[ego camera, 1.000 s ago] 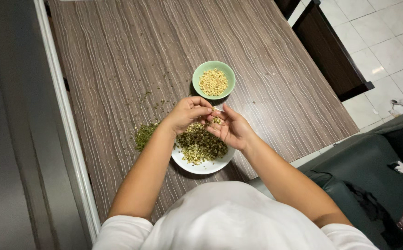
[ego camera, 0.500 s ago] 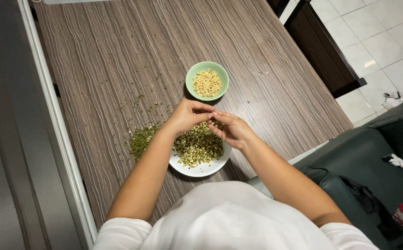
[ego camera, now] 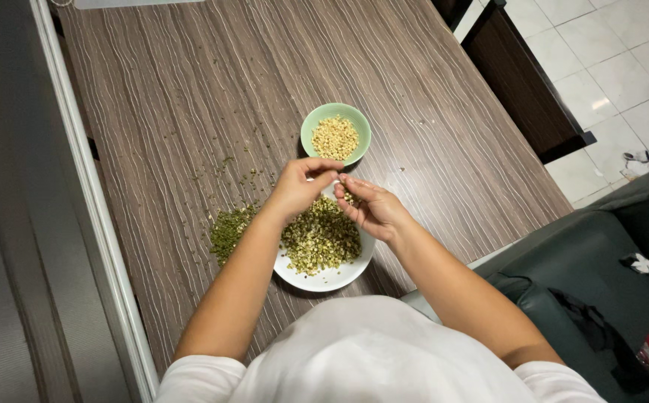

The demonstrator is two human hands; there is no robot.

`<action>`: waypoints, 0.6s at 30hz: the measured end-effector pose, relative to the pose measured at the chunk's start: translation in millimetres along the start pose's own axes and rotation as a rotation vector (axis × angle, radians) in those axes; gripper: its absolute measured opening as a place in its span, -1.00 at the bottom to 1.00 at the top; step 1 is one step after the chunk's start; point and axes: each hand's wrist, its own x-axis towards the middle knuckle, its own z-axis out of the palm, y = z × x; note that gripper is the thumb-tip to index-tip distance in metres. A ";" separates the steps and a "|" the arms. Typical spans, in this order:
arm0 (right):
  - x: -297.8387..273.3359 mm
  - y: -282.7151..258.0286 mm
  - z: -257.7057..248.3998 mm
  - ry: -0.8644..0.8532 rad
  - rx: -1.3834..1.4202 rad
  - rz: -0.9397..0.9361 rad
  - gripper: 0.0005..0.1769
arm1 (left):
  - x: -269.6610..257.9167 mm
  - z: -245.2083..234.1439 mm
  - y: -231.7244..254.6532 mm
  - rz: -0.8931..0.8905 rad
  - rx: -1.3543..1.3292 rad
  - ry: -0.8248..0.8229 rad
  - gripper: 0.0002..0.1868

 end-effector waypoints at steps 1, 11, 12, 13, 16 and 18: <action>1.4 -0.9 -1.8 -0.011 0.020 0.004 -0.73 | 3.8 -2.4 -1.7 -0.034 -0.081 0.018 -0.74; 13.8 -2.8 -16.3 -0.044 0.216 0.029 -0.76 | 95.2 -12.7 -36.1 0.152 0.357 0.187 -0.75; 12.6 0.1 -19.2 -0.023 0.235 0.037 -0.76 | 95.8 -9.4 -40.0 0.281 0.480 0.185 -0.77; 14.8 -2.1 -19.8 -0.010 0.249 0.037 -0.76 | 99.9 -6.3 -38.1 0.423 0.603 0.182 -0.78; 15.0 -11.0 -19.3 -0.042 0.246 0.027 -0.73 | 87.2 2.3 -19.4 0.301 0.560 -0.011 -0.81; 9.9 -8.2 -22.6 -0.025 0.234 0.011 -0.72 | 58.3 8.6 -7.4 0.232 0.526 -0.142 -0.81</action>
